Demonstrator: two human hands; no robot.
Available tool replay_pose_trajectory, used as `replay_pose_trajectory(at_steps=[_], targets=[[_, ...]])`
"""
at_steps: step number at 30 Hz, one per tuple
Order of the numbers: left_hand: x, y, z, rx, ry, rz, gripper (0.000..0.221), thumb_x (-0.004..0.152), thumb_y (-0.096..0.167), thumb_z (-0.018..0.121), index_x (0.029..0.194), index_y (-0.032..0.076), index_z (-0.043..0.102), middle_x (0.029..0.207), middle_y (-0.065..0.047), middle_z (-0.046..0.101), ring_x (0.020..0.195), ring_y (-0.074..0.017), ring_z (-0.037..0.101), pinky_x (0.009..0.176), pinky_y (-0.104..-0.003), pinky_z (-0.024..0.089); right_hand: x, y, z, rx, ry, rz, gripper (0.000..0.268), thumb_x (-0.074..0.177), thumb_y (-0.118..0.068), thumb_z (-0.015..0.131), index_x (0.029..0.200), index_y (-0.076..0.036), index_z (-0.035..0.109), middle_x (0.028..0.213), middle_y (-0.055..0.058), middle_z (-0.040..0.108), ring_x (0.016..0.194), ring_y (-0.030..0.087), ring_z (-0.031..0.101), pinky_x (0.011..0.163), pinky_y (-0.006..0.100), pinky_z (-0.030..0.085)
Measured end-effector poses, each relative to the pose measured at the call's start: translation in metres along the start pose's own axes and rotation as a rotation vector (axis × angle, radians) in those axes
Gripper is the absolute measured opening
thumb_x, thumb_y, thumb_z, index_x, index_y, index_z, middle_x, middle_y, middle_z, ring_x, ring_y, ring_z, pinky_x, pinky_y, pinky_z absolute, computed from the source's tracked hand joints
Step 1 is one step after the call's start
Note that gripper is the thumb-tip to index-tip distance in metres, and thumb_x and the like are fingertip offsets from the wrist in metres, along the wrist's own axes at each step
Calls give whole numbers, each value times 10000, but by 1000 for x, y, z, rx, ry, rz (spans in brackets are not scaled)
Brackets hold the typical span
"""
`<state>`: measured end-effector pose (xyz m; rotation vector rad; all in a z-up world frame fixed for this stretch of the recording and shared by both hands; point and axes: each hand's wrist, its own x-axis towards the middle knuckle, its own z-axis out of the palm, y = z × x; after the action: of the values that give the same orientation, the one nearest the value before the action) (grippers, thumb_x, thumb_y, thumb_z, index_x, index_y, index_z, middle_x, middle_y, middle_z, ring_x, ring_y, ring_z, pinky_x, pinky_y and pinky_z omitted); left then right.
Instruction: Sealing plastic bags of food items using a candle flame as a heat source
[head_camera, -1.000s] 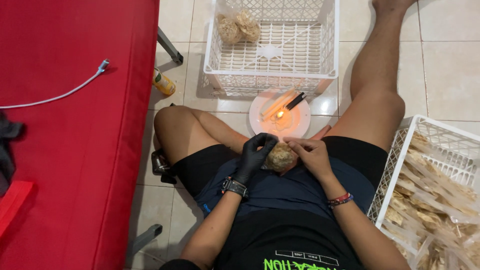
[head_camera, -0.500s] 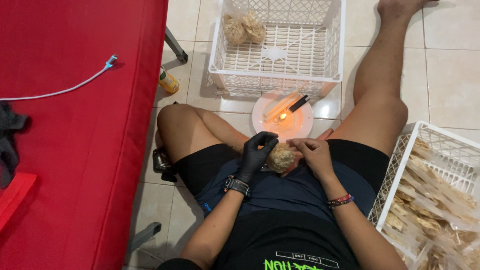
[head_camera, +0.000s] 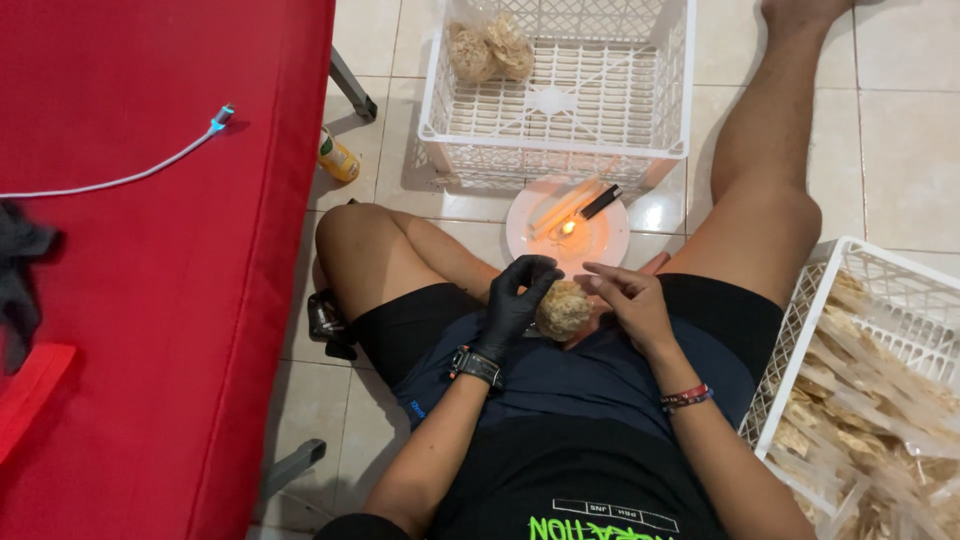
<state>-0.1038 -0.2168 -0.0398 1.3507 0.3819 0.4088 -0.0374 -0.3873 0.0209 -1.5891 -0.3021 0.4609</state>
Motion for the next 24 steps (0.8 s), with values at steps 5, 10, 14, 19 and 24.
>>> replay_pose_trajectory(at_steps=[5,10,14,19,24], targets=[[2,-16,3,-19,18,-28,110,936,83,787,1044,78,772,874,-95,773,844,-144,717,851,-364,598,2,3,-2,11,-10,-8,305,944,-105,679,1235,-65,758,809,138,774,784,113,684,753,284,568],[1,-15,6,-61,95,-53,68,940,116,794,977,63,775,799,-81,745,776,-122,677,794,-352,611,5,15,-5,58,-12,3,280,987,-139,647,1218,-16,747,786,154,768,743,140,719,719,291,584],[0,-16,8,-8,101,-48,78,906,123,828,961,82,790,773,-83,746,752,-126,691,760,-355,613,5,10,-2,34,-14,-24,405,901,-83,733,1300,-24,704,821,151,769,796,147,717,752,306,587],[-5,2,7,-1,67,-5,94,954,112,770,1031,146,811,744,-69,732,756,-120,668,775,-350,584,8,24,-5,45,-20,-8,304,906,-80,748,1204,-24,753,836,159,781,790,132,704,746,305,584],[-2,6,-2,22,52,60,100,946,73,759,1006,138,803,837,-58,771,820,-92,651,849,-353,565,5,17,-7,160,-27,13,268,909,-23,714,1172,9,753,833,175,775,788,147,708,738,311,587]])
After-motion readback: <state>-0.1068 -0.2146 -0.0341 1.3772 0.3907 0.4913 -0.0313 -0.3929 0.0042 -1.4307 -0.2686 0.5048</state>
